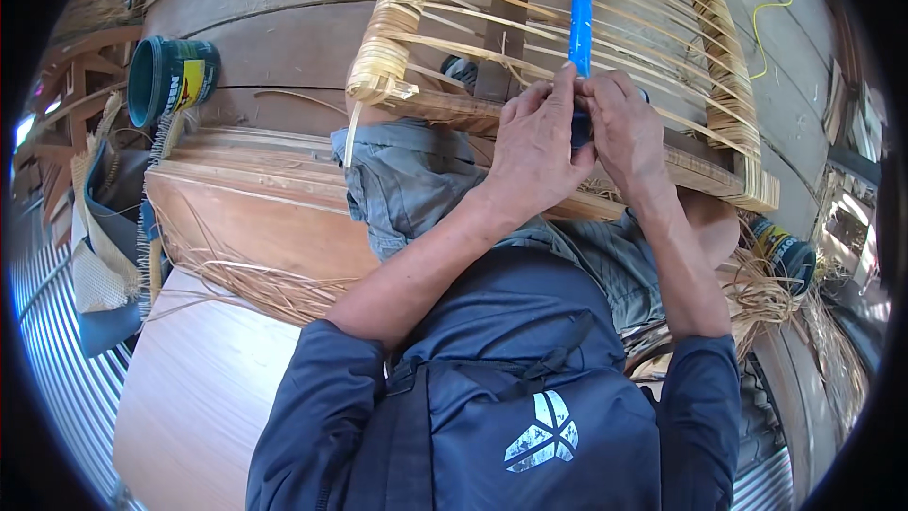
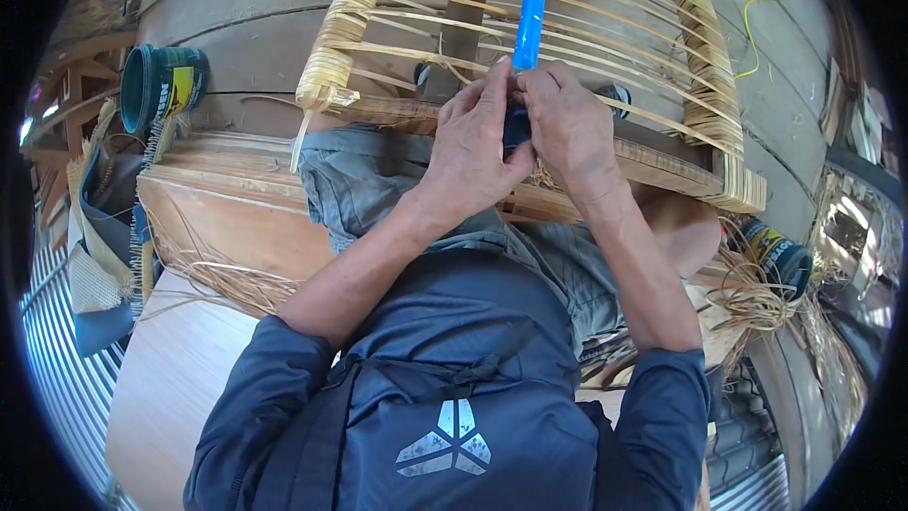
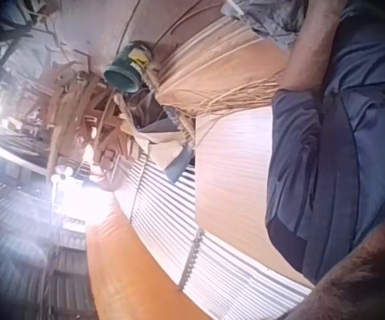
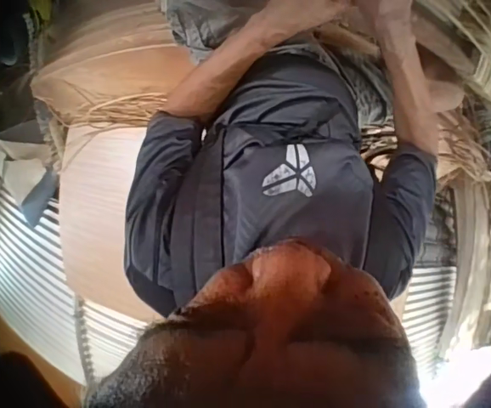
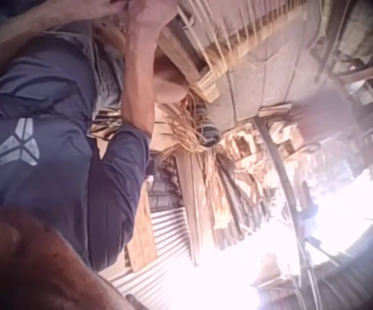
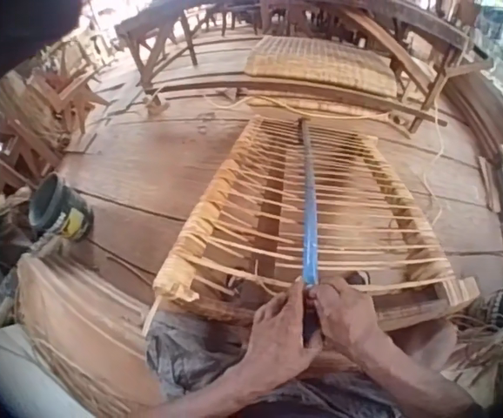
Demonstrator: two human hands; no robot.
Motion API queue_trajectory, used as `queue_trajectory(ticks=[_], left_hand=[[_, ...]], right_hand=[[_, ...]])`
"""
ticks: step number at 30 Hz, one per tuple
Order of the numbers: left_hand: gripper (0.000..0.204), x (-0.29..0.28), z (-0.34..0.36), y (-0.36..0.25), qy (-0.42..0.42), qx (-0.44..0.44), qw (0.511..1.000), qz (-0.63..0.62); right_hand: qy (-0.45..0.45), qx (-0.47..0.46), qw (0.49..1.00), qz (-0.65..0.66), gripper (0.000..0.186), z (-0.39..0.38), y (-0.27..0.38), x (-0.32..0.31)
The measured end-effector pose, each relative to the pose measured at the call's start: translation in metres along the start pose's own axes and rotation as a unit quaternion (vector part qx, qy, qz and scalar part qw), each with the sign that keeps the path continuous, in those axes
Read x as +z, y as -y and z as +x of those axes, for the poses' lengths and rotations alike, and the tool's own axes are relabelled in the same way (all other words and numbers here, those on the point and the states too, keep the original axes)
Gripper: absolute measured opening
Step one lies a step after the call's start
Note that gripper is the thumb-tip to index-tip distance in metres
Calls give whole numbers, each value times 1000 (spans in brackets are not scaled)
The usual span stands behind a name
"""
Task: The person constructs a woven chair panel by wrapping rattan strips around a wooden frame, fastening them with a staple gun, trimming excess strips with pliers and a knife, and hammering the edges.
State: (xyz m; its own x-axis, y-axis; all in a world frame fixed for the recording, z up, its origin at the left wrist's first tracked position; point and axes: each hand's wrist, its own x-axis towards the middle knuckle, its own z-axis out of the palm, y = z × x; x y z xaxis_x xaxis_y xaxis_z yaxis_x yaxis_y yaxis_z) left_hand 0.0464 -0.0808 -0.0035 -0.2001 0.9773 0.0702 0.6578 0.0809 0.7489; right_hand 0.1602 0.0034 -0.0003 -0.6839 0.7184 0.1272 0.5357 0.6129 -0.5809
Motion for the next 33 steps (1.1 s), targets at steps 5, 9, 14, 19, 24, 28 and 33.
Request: queue_trajectory(ticks=[5,9,14,19,24,28,33], left_hand=[[78,-2,0,-1,27,-13,1000,6],[76,4,0,-2,3,-3,1000,-9],[60,-4,3,-2,6,39,999,-36],[34,-18,19,1,-32,20,999,-20],[46,-31,50,-21,211,-106,964,121],[41,-30,68,-9,298,-150,940,69],[34,-30,75,0,320,-158,934,-18]], right_hand=[[-4,-22,1000,-6,11,3,0,1],[8,19,999,41,15,3,-8,-6],[-34,193,961,196,23,-7,-12,-33],[-85,195,977,10,31,-34,-1,-24],[-51,218,969,-103,46,-36,20,-6],[-3,283,954,-98,46,-26,29,-4],[0,310,950,-46,38,-22,21,-5]])
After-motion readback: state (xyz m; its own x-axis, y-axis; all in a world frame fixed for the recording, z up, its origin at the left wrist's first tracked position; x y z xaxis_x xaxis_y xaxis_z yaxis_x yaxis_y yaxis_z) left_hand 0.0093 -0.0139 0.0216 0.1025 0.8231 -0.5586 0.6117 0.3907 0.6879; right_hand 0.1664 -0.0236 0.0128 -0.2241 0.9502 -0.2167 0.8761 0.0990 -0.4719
